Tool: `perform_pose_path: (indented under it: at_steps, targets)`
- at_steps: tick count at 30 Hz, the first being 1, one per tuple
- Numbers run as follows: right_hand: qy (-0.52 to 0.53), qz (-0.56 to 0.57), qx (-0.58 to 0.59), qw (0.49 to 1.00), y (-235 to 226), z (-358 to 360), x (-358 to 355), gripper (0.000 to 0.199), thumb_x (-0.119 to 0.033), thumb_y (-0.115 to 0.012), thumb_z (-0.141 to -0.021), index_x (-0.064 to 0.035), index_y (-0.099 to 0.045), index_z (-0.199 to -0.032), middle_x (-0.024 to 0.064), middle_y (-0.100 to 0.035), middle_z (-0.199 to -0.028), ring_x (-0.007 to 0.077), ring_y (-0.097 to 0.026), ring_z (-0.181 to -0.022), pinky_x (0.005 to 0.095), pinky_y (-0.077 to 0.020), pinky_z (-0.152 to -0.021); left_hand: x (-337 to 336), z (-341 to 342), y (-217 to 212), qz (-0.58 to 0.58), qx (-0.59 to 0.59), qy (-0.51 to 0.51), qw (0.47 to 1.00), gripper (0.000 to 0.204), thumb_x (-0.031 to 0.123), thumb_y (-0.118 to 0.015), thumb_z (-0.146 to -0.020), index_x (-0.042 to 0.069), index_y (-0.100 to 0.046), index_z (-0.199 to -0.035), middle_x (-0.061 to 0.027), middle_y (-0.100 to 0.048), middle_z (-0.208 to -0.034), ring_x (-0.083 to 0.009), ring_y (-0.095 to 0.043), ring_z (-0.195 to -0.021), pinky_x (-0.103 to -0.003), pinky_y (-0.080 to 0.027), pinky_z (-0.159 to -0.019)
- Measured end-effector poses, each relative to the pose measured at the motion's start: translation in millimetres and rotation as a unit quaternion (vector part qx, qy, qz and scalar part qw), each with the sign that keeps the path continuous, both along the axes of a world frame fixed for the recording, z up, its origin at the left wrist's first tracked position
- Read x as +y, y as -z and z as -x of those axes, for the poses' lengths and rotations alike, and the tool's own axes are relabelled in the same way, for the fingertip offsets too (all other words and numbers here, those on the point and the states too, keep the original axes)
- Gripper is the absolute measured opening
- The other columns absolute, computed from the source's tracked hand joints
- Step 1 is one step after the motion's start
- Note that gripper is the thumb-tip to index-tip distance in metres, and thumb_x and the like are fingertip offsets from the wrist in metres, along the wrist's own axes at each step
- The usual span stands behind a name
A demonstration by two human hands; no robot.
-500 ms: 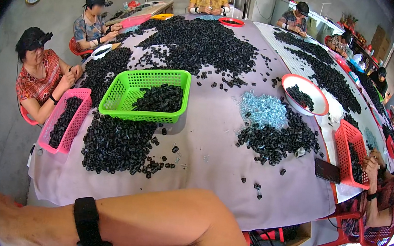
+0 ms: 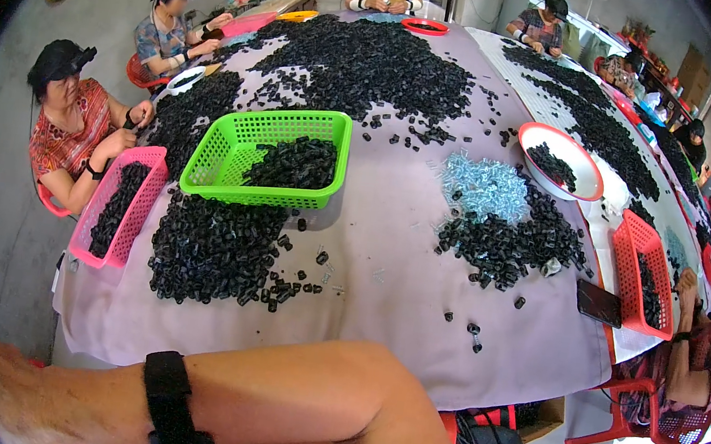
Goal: The recorder is sorting small black plastic components and placing them into colored baskets at a workshop table.
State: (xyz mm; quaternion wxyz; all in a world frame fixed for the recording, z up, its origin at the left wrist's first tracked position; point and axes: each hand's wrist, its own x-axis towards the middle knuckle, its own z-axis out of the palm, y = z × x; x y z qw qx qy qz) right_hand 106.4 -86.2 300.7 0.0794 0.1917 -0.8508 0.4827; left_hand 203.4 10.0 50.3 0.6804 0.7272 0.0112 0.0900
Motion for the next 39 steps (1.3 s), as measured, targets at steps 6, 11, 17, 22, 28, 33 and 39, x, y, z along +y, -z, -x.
perform_pose_path:
  at_steps: [6, 11, 17, 22, 28, 33, 39]
  targets:
    - [-0.116, 0.118, 0.104, 0.981, 52, 50, 1, 0.021, -0.018, -0.061, -0.073, 0.0028, -0.062, -0.067, 0.0234, -0.059, -0.082, 0.0336, -0.058, -0.079, 0.0436, -0.0474, -0.068, -10, 8, 8, 0.018, -0.009, -0.009, 1.000, 0.032, 0.023, -0.058, -0.084, -0.002, -0.059, -0.105, -0.0108, -0.059, -0.092, -0.0196, -0.059, -0.081, -0.030, -0.047, -0.070]
    - [0.148, 0.062, 0.344, 0.925, 86, 48, 53, 0.026, -0.016, -0.056, -0.068, 0.0059, -0.058, -0.055, 0.0211, -0.054, -0.055, 0.0339, -0.060, -0.060, 0.0422, -0.0490, -0.059, -29, 11, 14, 0.044, -0.032, -0.023, 0.998, 0.032, 0.023, -0.058, -0.084, -0.002, -0.059, -0.105, -0.0106, -0.060, -0.092, -0.0192, -0.059, -0.081, -0.030, -0.047, -0.069]
    - [0.216, 0.048, 0.040, 0.974, 91, -5, 178, 0.037, -0.026, -0.063, -0.079, 0.0004, -0.052, -0.055, 0.0009, -0.042, -0.047, 0.0080, -0.038, -0.045, 0.0281, -0.0335, -0.043, -44, 4, 8, 0.064, -0.064, -0.013, 0.996, 0.033, 0.024, -0.058, -0.084, -0.002, -0.059, -0.104, -0.0103, -0.060, -0.092, -0.0187, -0.060, -0.080, -0.030, -0.047, -0.069]
    - [0.326, 0.053, -0.052, 0.942, 133, -49, 223, 0.030, -0.024, -0.059, -0.089, -0.0034, -0.053, -0.068, -0.0066, -0.041, -0.058, 0.0019, -0.036, -0.058, 0.0214, -0.0303, -0.050, -36, 99, -19, 0.092, -0.039, -0.141, 0.985, 0.027, 0.014, -0.062, -0.085, -0.001, -0.058, -0.106, -0.0083, -0.058, -0.092, -0.0167, -0.057, -0.083, -0.030, -0.047, -0.072]
    - [0.345, 0.134, -0.118, 0.922, 233, -70, 249, 0.014, -0.010, -0.061, -0.087, -0.0020, -0.056, -0.076, -0.0068, -0.046, -0.066, 0.0007, -0.040, -0.063, 0.0216, -0.0347, -0.053, -46, 180, -24, 0.131, -0.055, -0.571, 0.808, 0.014, 0.004, -0.060, -0.084, 0.003, -0.062, -0.098, -0.0013, -0.061, -0.084, -0.0071, -0.056, -0.072, -0.021, -0.045, -0.065]
    - [0.362, -0.114, -0.036, 0.924, 266, -57, 246, 0.009, 0.001, -0.059, -0.079, -0.0009, -0.058, -0.088, 0.0061, -0.055, -0.074, 0.0173, -0.056, -0.068, 0.0281, -0.0462, -0.062, -28, 221, 5, 0.129, -0.161, -0.767, 0.608, 0.009, 0.011, -0.058, -0.088, 0.003, -0.062, -0.091, -0.0007, -0.058, -0.074, -0.0066, -0.053, -0.064, -0.021, -0.043, -0.058]
    - [0.358, -0.246, -0.014, 0.901, 285, -40, 242, 0.013, 0.000, -0.059, -0.073, -0.0003, -0.059, -0.086, 0.0130, -0.053, -0.076, 0.0299, -0.056, -0.069, 0.0370, -0.0472, -0.063, -6, 221, 23, 0.129, -0.100, -0.758, 0.632, 0.009, 0.011, -0.060, -0.087, 0.003, -0.061, -0.092, -0.0003, -0.058, -0.073, -0.0065, -0.053, -0.063, -0.021, -0.045, -0.057]
